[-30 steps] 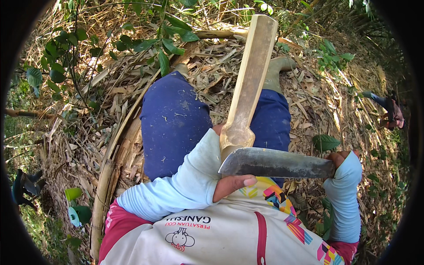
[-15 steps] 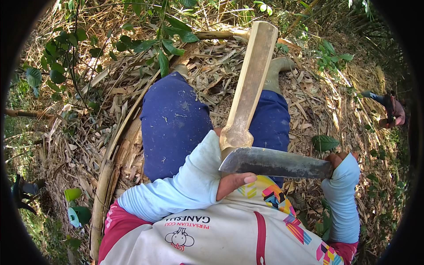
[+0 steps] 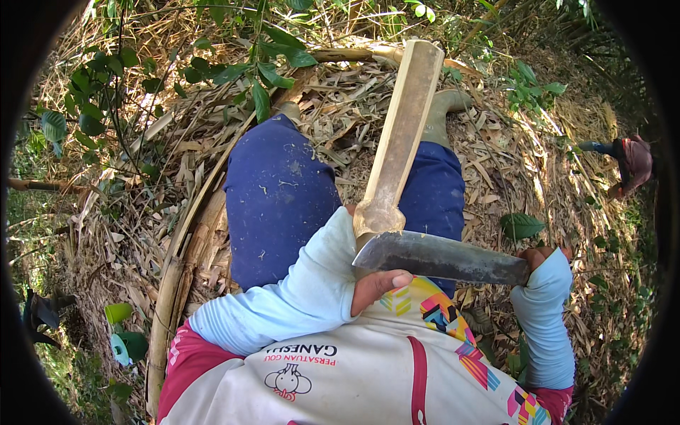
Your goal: The person sits on the ground in a bamboo grove and uses a machete to split a long bamboo stalk lengthwise. They hold the stalk between their legs and repeatedly strike it with the blade to create a long, thin sliver. Another person is visible working in the background.
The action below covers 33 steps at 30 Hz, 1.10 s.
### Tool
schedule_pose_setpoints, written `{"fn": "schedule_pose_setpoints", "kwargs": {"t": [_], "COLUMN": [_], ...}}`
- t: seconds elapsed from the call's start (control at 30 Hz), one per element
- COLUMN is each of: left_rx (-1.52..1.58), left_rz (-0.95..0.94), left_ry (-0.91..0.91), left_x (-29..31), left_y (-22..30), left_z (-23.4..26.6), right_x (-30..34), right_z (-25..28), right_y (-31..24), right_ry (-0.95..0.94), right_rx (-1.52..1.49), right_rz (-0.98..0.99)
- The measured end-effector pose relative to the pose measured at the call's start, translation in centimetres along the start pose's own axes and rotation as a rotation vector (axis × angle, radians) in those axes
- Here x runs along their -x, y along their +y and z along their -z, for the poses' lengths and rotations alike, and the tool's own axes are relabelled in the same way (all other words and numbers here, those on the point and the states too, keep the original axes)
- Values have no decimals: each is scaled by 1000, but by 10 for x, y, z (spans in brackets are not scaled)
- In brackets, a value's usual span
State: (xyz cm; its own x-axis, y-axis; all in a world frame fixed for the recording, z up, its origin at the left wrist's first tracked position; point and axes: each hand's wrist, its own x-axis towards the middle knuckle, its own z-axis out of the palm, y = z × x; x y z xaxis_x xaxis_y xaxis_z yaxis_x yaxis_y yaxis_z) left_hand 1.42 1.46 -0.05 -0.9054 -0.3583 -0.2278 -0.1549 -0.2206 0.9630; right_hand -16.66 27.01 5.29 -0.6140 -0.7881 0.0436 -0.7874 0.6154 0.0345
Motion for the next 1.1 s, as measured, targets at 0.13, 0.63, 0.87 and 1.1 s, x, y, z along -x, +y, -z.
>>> {"fn": "schedule_pose_setpoints", "kwargs": {"t": [0.13,0.63,0.87,1.1], "left_rx": [-29,40,175,118], "left_rz": [-23,120,134,39], "left_ry": [19,63,37,5], "left_x": [0,1,-2,-1], "left_y": [-3,2,9,7], "left_z": [-1,-3,-2,7], "right_x": [0,16,28,33], "right_z": [-1,-15,-39,-40], "right_y": [-1,-7,-19,-9], "right_ry": [3,-36,-60,3], "right_rx": [2,-20,-261,-311], "right_rz": [10,-70,-357,-294]}}
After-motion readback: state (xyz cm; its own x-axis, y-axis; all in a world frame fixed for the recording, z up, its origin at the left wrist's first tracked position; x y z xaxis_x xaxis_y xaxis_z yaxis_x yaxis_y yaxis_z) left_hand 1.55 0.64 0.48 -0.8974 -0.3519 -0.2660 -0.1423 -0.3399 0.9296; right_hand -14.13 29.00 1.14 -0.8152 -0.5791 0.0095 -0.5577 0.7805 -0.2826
